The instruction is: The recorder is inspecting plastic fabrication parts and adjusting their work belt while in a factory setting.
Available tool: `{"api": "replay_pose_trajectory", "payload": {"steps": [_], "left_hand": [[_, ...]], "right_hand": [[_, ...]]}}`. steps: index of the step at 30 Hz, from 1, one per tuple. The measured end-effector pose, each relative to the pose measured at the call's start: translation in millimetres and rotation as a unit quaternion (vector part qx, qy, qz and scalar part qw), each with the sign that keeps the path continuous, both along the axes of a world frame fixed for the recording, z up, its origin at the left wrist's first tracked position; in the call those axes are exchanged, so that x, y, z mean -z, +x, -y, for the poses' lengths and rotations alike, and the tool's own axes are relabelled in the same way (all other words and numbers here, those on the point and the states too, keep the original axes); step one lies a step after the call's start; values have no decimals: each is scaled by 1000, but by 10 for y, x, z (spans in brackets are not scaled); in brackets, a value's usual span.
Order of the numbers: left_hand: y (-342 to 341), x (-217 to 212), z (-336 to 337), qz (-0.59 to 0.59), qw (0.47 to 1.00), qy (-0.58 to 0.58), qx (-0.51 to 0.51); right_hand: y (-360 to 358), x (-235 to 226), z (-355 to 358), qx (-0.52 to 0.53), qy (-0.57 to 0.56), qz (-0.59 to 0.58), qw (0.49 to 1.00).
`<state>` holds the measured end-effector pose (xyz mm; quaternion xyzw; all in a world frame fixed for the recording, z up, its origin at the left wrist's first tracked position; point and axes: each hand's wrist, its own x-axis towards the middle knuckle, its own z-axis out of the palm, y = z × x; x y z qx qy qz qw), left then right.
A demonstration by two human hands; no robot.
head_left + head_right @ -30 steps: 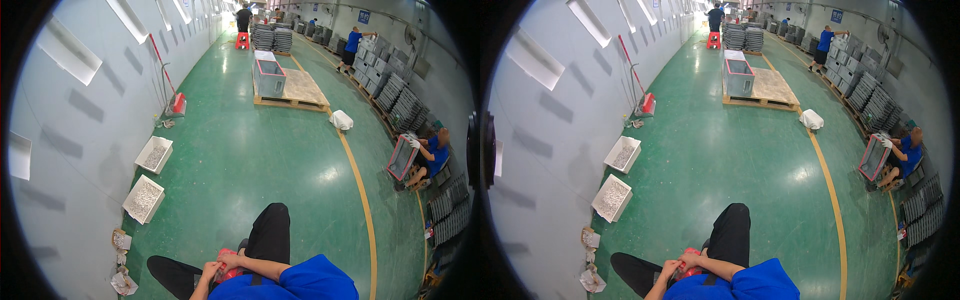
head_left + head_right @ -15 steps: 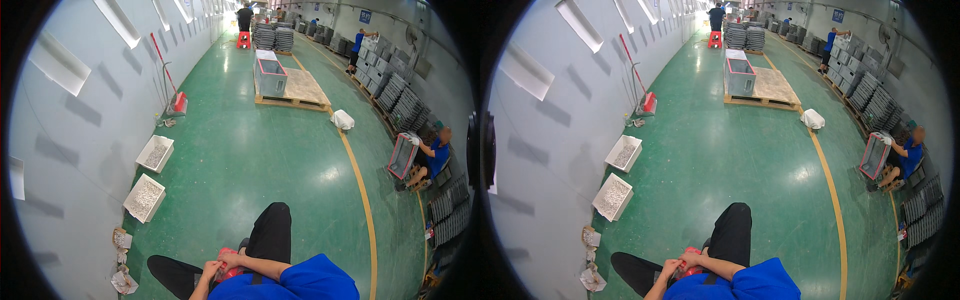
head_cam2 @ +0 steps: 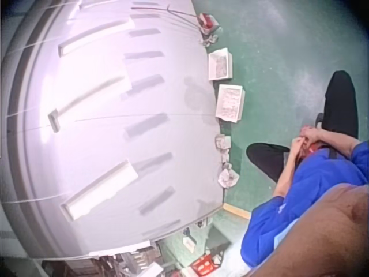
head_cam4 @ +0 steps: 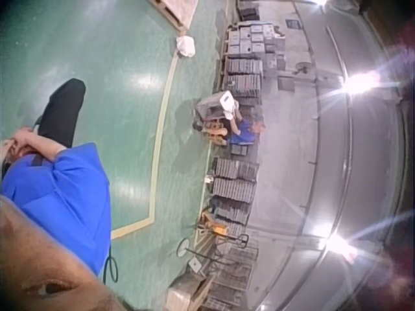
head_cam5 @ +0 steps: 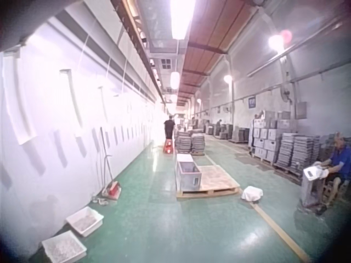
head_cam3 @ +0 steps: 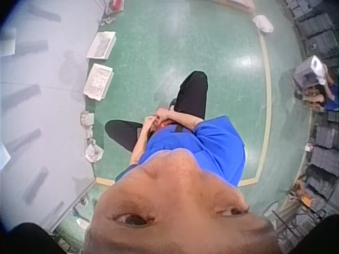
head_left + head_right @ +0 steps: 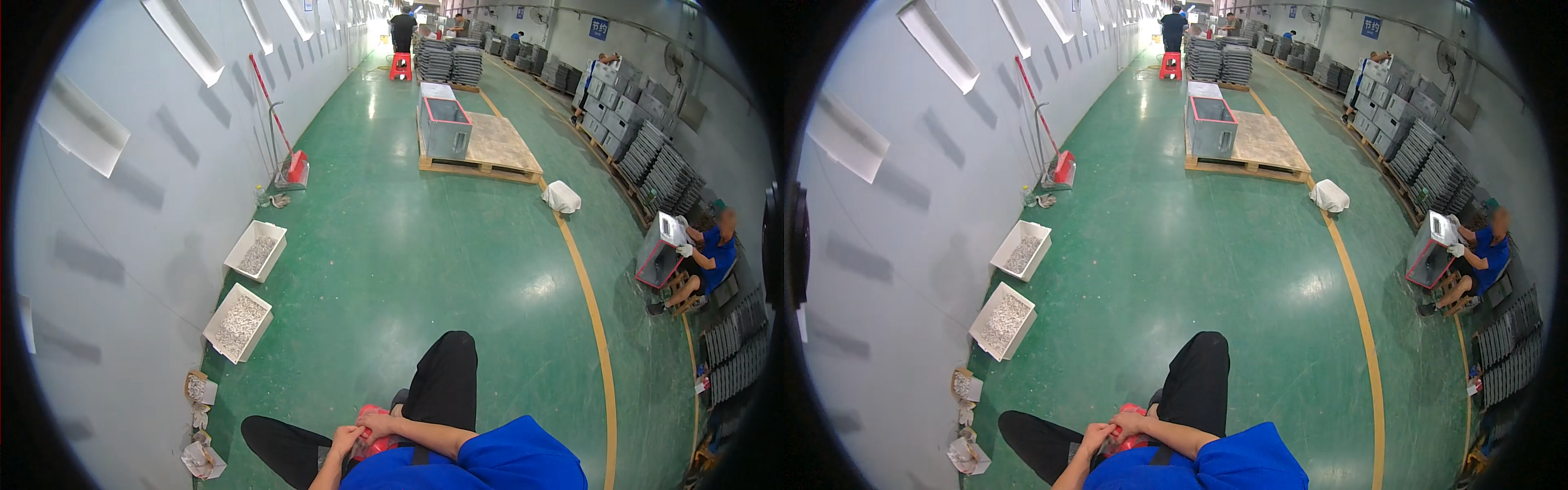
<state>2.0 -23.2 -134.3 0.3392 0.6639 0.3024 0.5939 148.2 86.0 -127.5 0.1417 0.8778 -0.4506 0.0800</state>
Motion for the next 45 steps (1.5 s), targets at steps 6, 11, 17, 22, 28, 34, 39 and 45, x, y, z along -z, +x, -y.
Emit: {"api": "replay_pose_trajectory", "payload": {"steps": [6, 11, 17, 22, 28, 34, 39, 45], "left_hand": [[14, 6, 26, 9, 1000, 8, -2], [29, -84, 17, 12, 1000, 9, -10], [50, -165, 1, -7, 1000, 3, -5], [22, -130, 23, 8, 1000, 5, -8], [48, -187, -7, -1, 1000, 9, 4], [28, -145, 21, -13, 1000, 0, 3], [35, -135, 14, -7, 1000, 0, 8], [16, -73, 27, -5, 1000, 0, 2]], "right_hand": [[15, -34, 28, 0, 3, 9, 1000], [9, -27, 28, -1, 4, -5, 1000], [22, 6, 37, 5, 13, -2, 1000], [-2, -54, 42, 5, 6, 8, 1000], [29, -32, 35, 10, 7, -9, 1000], [14, -60, 50, 12, 8, -12, 1000], [18, -36, 46, 9, 14, -7, 1000], [3, -47, 43, 6, 1, -3, 1000]]}}
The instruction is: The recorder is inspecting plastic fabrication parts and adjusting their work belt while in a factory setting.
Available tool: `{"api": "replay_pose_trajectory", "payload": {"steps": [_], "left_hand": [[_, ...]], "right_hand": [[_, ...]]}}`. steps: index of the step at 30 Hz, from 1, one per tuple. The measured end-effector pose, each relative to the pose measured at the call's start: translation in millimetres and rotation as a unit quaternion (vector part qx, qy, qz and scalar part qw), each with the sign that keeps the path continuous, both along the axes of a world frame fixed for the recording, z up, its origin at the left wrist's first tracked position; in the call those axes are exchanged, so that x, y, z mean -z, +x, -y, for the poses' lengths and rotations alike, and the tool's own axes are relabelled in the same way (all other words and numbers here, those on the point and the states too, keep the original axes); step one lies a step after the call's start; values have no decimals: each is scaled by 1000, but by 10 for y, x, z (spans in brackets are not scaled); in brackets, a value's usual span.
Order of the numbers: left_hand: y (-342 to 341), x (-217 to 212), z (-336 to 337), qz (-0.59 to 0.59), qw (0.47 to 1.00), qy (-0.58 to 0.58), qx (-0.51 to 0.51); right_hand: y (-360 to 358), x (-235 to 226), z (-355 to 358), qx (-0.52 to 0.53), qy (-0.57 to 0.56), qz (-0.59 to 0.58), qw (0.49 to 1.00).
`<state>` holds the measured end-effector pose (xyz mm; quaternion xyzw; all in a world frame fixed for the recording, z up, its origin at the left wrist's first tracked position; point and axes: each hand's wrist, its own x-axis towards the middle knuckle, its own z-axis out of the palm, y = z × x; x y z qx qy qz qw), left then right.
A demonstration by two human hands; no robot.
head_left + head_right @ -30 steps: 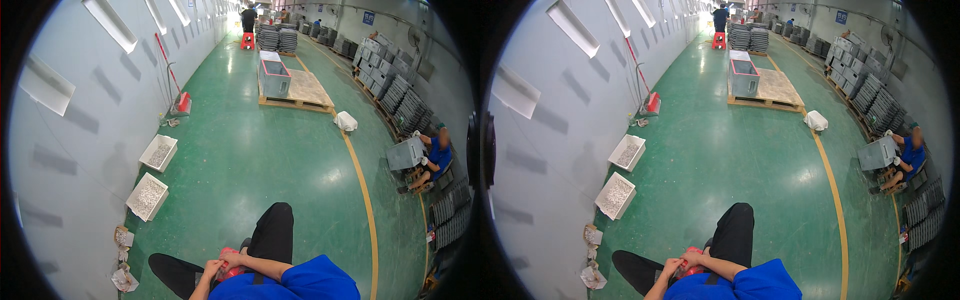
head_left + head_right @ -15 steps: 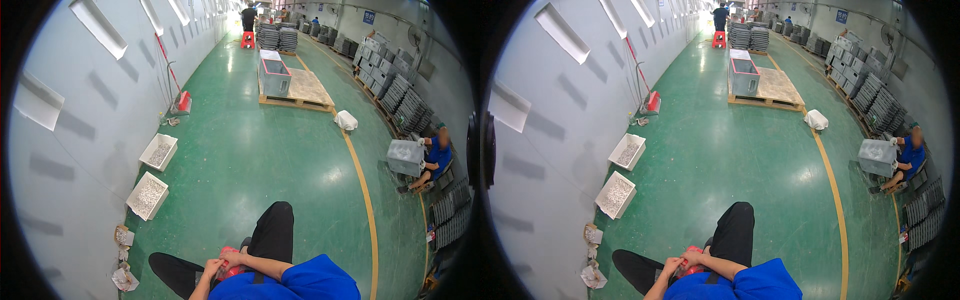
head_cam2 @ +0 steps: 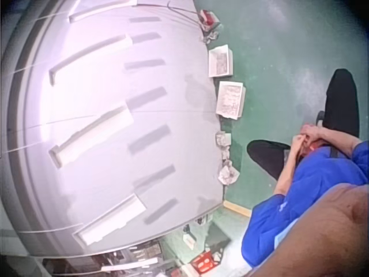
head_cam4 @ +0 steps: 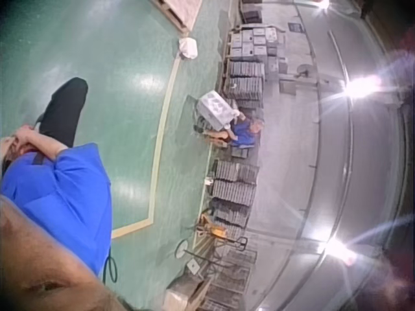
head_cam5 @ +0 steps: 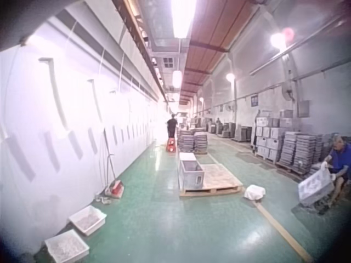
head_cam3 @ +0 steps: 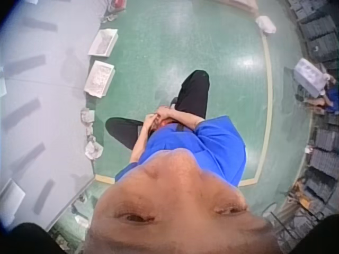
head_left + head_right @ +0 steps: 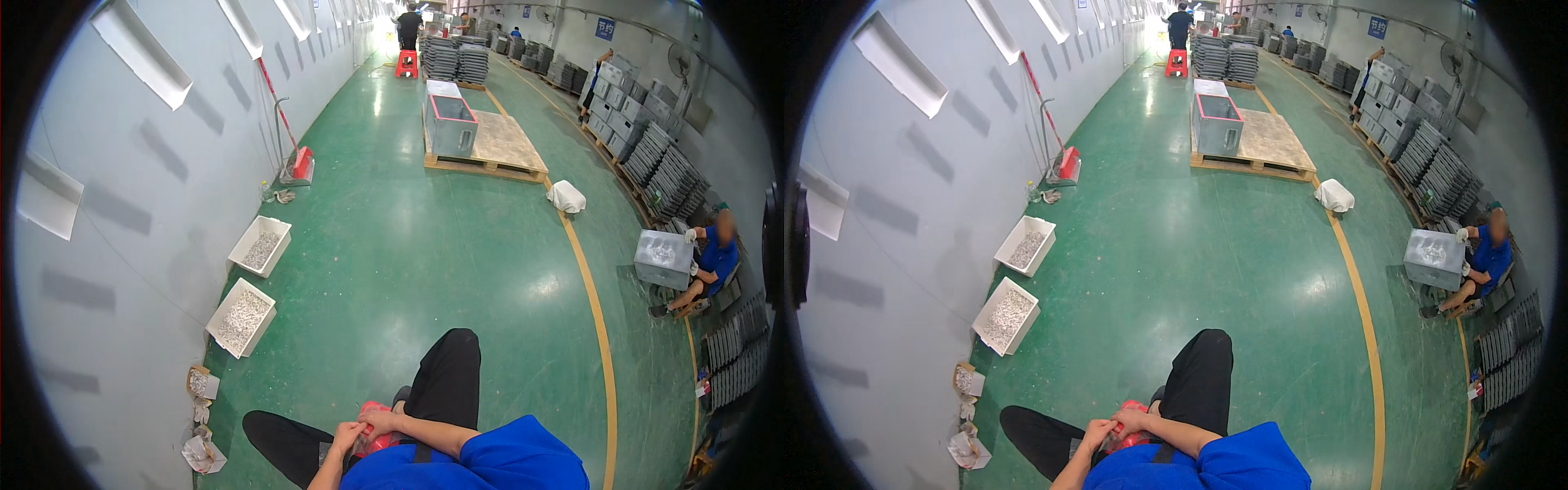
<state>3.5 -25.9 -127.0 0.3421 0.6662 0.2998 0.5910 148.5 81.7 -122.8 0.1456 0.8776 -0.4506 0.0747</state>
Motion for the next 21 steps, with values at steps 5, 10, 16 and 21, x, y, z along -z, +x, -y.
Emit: {"api": "replay_pose_trajectory", "payload": {"steps": [5, 10, 16, 21], "left_hand": [[24, -57, -12, -11, 1000, -9, 3], [20, -62, -14, 4, 1000, -3, -1], [25, -146, -29, -1, 1000, -3, 1], [33, -178, -50, -12, 1000, 1, 7]], "right_hand": [[7, 3, -10, -10, 2, 19, 1000], [4, 18, -6, -6, 4, 14, 1000], [23, -30, -7, 3, 3, 7, 1000], [39, -85, -27, 3, -6, 7, 1000]]}}
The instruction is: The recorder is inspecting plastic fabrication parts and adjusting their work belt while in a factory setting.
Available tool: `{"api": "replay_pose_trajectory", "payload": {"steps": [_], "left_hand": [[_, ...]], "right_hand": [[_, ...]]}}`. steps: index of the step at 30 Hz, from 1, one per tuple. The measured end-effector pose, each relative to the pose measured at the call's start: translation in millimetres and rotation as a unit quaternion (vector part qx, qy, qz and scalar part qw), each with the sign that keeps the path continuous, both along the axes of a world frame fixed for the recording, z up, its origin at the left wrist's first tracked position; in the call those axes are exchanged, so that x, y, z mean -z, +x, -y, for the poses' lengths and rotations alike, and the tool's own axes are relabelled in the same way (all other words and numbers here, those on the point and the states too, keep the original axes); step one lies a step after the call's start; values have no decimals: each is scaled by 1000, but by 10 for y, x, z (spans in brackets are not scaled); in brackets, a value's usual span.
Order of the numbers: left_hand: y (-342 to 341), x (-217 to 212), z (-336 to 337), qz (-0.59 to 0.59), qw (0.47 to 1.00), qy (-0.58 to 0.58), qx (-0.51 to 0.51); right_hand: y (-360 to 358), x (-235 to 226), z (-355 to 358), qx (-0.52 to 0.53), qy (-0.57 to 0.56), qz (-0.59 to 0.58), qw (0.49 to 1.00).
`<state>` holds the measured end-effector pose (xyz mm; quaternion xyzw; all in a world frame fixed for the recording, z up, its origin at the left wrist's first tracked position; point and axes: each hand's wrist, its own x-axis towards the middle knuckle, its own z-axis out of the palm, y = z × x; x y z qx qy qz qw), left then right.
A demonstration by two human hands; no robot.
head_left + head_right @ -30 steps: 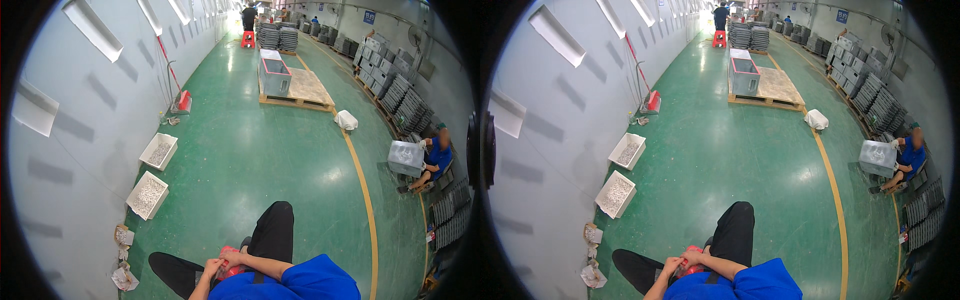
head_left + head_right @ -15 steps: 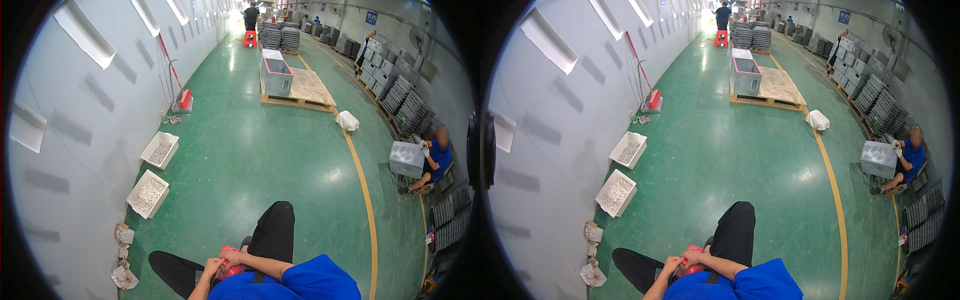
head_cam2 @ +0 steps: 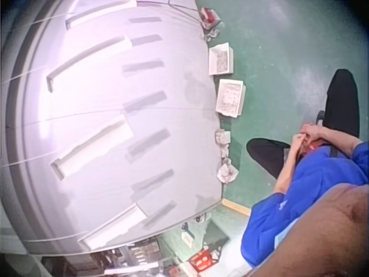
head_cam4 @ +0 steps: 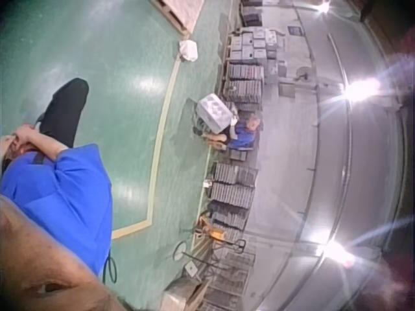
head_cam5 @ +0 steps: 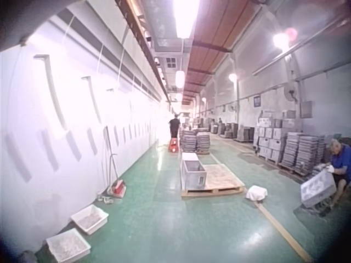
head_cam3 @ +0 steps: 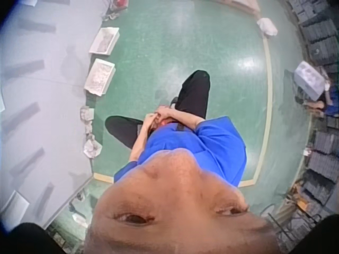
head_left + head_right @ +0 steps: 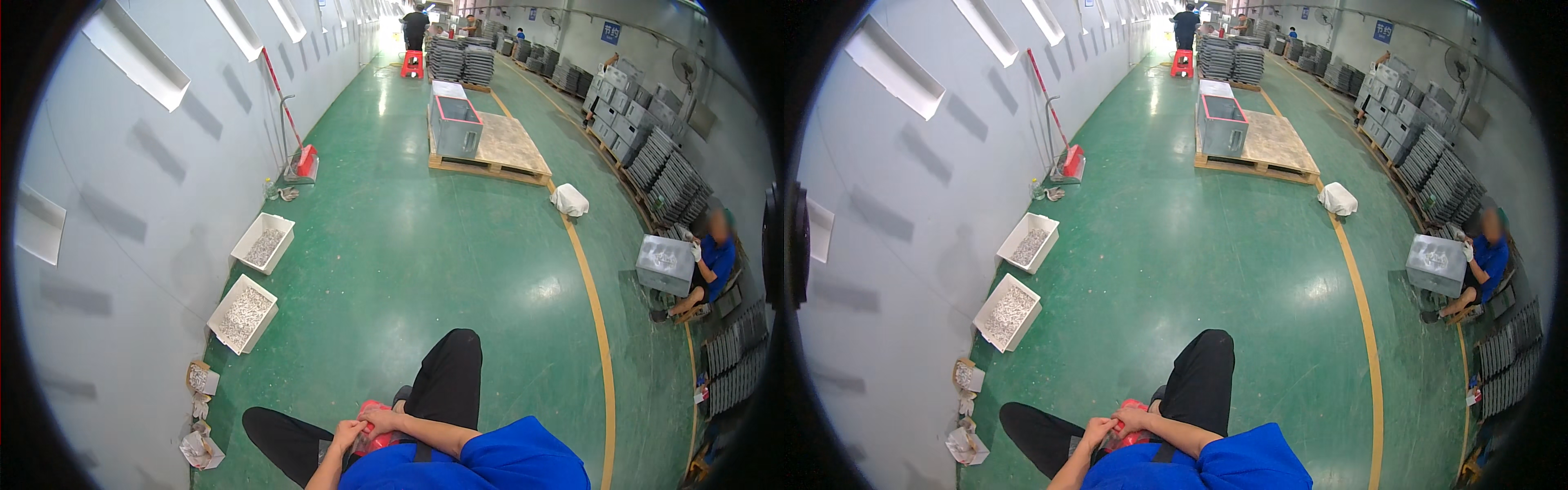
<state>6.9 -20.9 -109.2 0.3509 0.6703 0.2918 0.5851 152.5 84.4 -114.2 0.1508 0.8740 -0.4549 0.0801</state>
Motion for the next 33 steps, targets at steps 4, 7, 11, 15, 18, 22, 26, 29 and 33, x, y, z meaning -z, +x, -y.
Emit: {"api": "replay_pose_trajectory", "payload": {"steps": [4, 7, 11, 15, 18, 22, 26, 29, 33], "left_hand": [[7, -13, -4, -17, 1000, 6, 6], [-3, 54, -7, -48, 999, 18, 9], [48, -46, -76, -138, 990, -1, 43], [41, -36, -81, -132, 991, 7, 34], [75, -16, -104, -186, 981, 25, 50], [91, -23, -122, -244, 967, 37, 69], [113, -101, -130, -279, 958, 18, 62], [158, -218, -141, -299, 954, -10, 22], [127, -228, -165, -328, 944, -7, -8]], "right_hand": [[-2, 31, -7, -9, 3, 0, 1000], [-15, 108, 14, -1, 25, -15, 1000], [-2, 249, 47, 21, 69, -13, 997], [-88, 164, 49, 18, 67, 3, 998], [-167, 93, 25, 2, 61, 32, 998], [-221, -1, 22, 5, 64, 23, 998], [-257, -134, 45, 11, 69, 31, 997], [-323, -90, 72, 30, 71, 30, 997], [-399, -111, 132, 130, 33, -18, 991]]}}
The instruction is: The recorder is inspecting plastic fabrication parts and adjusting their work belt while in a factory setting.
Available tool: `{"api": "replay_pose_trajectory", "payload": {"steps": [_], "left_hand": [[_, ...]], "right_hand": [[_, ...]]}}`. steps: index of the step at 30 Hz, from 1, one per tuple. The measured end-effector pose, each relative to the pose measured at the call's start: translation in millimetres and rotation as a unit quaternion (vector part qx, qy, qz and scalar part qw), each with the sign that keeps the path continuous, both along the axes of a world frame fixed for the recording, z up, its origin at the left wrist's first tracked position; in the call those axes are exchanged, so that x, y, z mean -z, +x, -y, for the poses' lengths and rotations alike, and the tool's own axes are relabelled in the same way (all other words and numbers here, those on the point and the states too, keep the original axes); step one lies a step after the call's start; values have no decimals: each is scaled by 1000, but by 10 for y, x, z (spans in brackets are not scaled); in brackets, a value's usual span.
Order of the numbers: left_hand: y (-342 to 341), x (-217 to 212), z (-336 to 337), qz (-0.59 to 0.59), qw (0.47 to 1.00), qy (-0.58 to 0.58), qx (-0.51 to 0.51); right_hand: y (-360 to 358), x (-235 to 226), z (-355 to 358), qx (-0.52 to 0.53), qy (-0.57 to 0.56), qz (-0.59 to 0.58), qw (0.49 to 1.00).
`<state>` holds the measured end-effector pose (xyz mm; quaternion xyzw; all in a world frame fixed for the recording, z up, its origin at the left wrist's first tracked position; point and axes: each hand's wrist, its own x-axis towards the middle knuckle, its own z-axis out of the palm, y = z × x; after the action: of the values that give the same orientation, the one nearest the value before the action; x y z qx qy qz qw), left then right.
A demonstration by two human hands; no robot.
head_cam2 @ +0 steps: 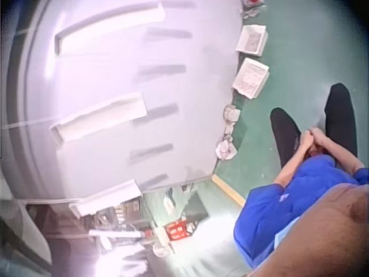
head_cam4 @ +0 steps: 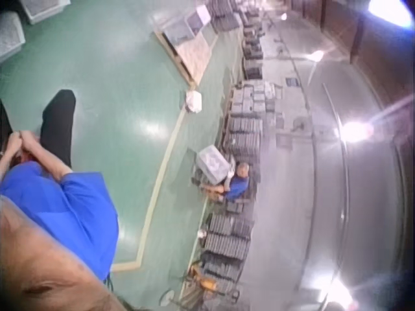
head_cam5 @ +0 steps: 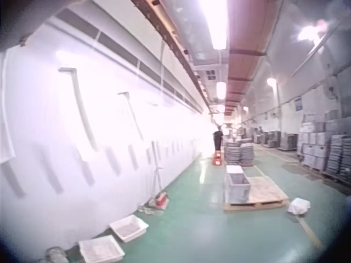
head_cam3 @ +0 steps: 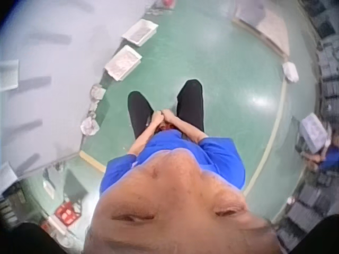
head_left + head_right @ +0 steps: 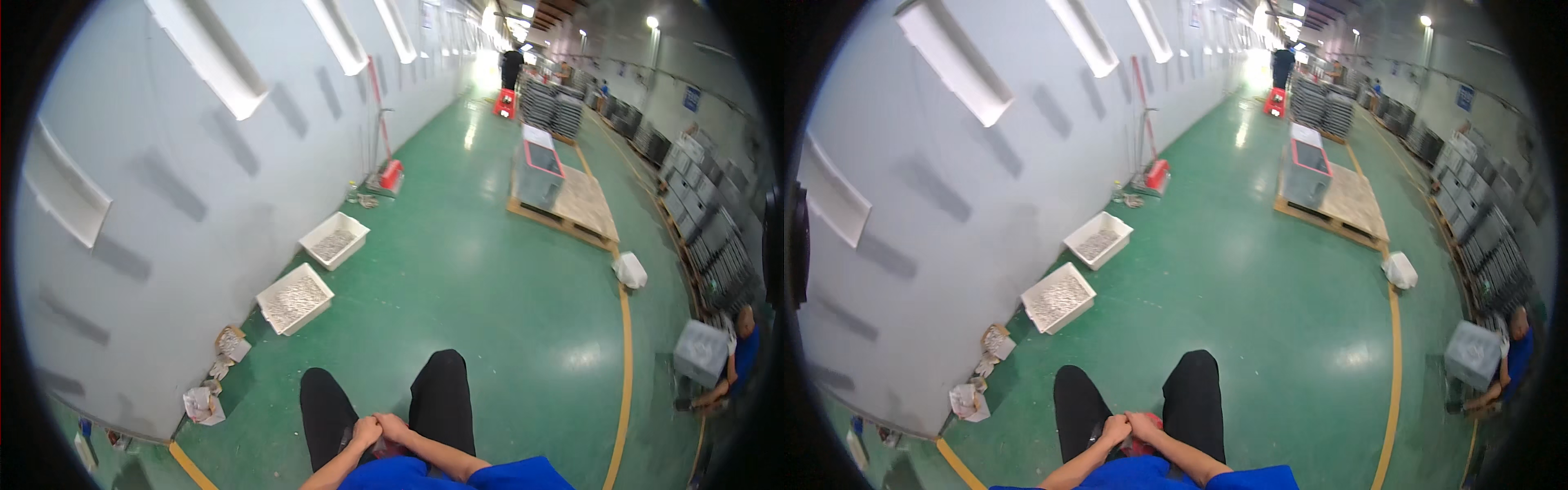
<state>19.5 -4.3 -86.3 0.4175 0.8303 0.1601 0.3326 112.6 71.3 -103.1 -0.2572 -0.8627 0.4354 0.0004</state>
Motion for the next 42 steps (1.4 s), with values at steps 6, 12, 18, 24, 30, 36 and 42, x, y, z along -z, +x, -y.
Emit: {"api": "replay_pose_trajectory", "payload": {"steps": [6, 12, 18, 24, 30, 36, 42], "left_hand": [[-45, 113, -9, 18, 991, 75, -107], [-23, 111, -147, 78, 984, 87, -132], [-48, 13, -105, 111, 979, 69, -158], [88, 99, -267, 272, 926, 116, -236], [3, 405, -225, 92, 979, 80, -162], [63, -17, -237, 123, 972, 69, -189], [38, -62, -273, 112, 975, 111, -157]], "right_hand": [[-180, -53, 96, 116, -31, -64, 991], [-199, 71, 85, 246, -137, 24, 959], [-261, -212, 130, 260, -152, 15, 954], [-303, 172, 63, 405, -289, -87, 863], [-406, 348, 101, 365, -307, -134, 869], [-364, 774, 131, 358, -229, -124, 897], [-338, 1027, 21, 371, -234, -173, 882]]}}
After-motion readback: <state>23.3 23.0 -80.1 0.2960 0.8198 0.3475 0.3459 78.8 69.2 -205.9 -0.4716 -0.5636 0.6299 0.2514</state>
